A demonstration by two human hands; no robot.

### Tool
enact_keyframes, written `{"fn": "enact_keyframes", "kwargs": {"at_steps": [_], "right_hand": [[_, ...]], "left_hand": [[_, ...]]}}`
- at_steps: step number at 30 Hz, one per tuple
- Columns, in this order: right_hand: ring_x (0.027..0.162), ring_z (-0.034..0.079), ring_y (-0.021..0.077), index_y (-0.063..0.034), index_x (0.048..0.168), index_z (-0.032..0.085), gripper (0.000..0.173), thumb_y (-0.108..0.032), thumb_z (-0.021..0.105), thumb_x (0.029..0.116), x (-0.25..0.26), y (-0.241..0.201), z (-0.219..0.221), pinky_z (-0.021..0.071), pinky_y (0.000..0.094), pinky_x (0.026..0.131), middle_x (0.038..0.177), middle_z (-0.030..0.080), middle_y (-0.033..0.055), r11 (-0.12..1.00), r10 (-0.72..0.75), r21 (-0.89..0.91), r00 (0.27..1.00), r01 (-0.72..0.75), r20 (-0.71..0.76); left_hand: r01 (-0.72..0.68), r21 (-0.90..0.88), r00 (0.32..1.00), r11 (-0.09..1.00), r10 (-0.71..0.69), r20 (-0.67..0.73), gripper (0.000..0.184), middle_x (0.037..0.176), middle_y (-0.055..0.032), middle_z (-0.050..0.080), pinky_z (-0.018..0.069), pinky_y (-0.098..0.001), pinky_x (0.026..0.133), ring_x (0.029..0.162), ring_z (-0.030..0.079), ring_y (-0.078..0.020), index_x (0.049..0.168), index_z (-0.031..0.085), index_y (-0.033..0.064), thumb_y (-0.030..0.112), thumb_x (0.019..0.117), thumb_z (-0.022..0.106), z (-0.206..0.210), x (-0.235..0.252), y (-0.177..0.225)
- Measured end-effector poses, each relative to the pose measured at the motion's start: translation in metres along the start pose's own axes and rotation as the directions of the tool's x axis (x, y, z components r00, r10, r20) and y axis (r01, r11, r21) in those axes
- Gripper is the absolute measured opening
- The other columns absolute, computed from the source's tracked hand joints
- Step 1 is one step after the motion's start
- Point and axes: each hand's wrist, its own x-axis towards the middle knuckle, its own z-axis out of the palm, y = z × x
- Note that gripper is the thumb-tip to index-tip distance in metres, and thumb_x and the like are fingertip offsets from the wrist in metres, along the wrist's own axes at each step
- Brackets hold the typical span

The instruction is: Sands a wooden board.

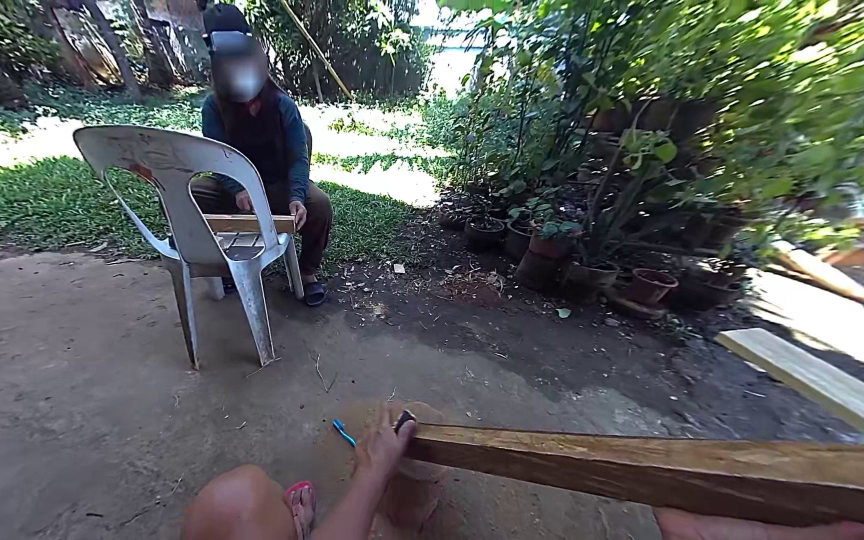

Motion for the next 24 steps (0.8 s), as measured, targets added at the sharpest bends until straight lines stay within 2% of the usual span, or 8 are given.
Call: {"fn": "enact_keyframes", "kwargs": {"at_steps": [2,4,9,12,16,20,22,24], "right_hand": [[0.136,0.049,0.0267,-0.0190,0.157,0.022,0.074,-0.066,0.009,0.1017,0.001,-0.001,-0.003,0.0443,0.0558,0.106,0.151,0.044,0.0125,1.000,0.004,0.003,1.000,-0.004,0.013],[0.136,0.048,0.0253,-0.0175,0.157,0.021,0.073,-0.063,0.009,0.1025,-0.001,-0.004,-0.004,0.0446,0.0534,0.106,0.151,0.043,0.0123,1.000,0.000,-0.019,0.999,0.000,0.032],[0.137,0.047,0.0341,-0.0095,0.158,0.014,0.083,-0.069,0.011,0.1003,-0.017,-0.015,0.007,0.0439,0.0549,0.108,0.152,0.039,0.0249,0.997,0.020,-0.076,1.000,-0.020,-0.008],[0.137,0.048,0.0352,-0.0077,0.158,0.016,0.083,-0.067,0.006,0.1007,-0.018,-0.014,0.012,0.0440,0.0554,0.108,0.152,0.039,0.0261,0.995,0.005,-0.098,0.999,-0.009,-0.039],[0.138,0.046,0.0259,-0.0191,0.158,0.021,0.074,-0.065,0.006,0.1017,-0.002,-0.002,-0.003,0.0431,0.0535,0.108,0.153,0.042,0.0117,0.999,0.021,-0.048,1.000,-0.020,0.008],[0.137,0.048,0.0251,-0.0191,0.158,0.021,0.075,-0.066,0.006,0.1011,0.000,-0.001,-0.005,0.0443,0.0529,0.107,0.152,0.043,0.0115,0.999,0.021,-0.046,0.999,-0.019,0.038],[0.135,0.049,0.0247,-0.0193,0.157,0.021,0.074,-0.065,0.005,0.1015,-0.002,-0.001,-0.004,0.0452,0.0528,0.106,0.151,0.044,0.0114,0.998,0.029,-0.060,0.999,-0.028,0.018],[0.134,0.050,0.0243,-0.0187,0.157,0.021,0.073,-0.064,0.005,0.1018,-0.002,0.000,-0.001,0.0455,0.0511,0.106,0.150,0.044,0.0114,0.996,0.029,-0.083,1.000,-0.029,0.001]], "left_hand": [[0.119,-0.012,0.993,0.993,-0.119,-0.010,0.082,0.139,-0.0231,0.062,0.0472,-0.0630,0.105,0.129,0.061,-0.0415,0.164,0.026,0.0171,0.067,0.1017,0.042,0.002,0.016,-0.022],[0.145,0.002,0.989,0.989,-0.145,-0.018,0.082,0.138,-0.0241,0.062,0.0475,-0.0618,0.104,0.128,0.061,-0.0421,0.164,0.026,0.0148,0.066,0.1025,0.042,0.002,0.012,-0.023],[-0.123,0.047,0.992,0.991,0.120,0.048,0.083,0.141,-0.0269,0.059,0.0469,-0.0600,0.106,0.126,0.061,-0.0435,0.166,0.021,0.0160,0.066,0.1025,0.041,-0.005,-0.035,0.024],[-0.201,0.067,0.979,0.977,0.197,0.059,0.086,0.141,-0.0239,0.060,0.0489,-0.0582,0.103,0.124,0.063,-0.0404,0.166,0.020,0.0191,0.071,0.1005,0.038,-0.002,-0.039,0.031],[-0.044,-0.075,0.998,0.996,0.047,0.032,0.084,0.144,-0.0205,0.060,0.0460,-0.0637,0.106,0.131,0.059,-0.0391,0.166,0.023,0.0209,0.071,0.1005,0.039,0.004,-0.009,-0.001],[0.112,-0.020,0.994,0.993,-0.112,0.006,0.083,0.141,-0.0212,0.061,0.0463,-0.0623,0.106,0.131,0.059,-0.0392,0.165,0.025,0.0196,0.070,0.1010,0.040,0.002,0.012,-0.020],[0.107,0.006,0.994,0.994,-0.107,0.007,0.082,0.139,-0.0243,0.061,0.0468,-0.0613,0.105,0.129,0.060,-0.0414,0.164,0.026,0.0162,0.067,0.1021,0.042,-0.002,0.000,-0.009],[0.007,0.008,1.000,1.000,-0.008,0.024,0.081,0.139,-0.0255,0.061,0.0465,-0.0612,0.106,0.127,0.061,-0.0426,0.165,0.025,0.0163,0.065,0.1026,0.043,-0.007,-0.018,0.011]]}}
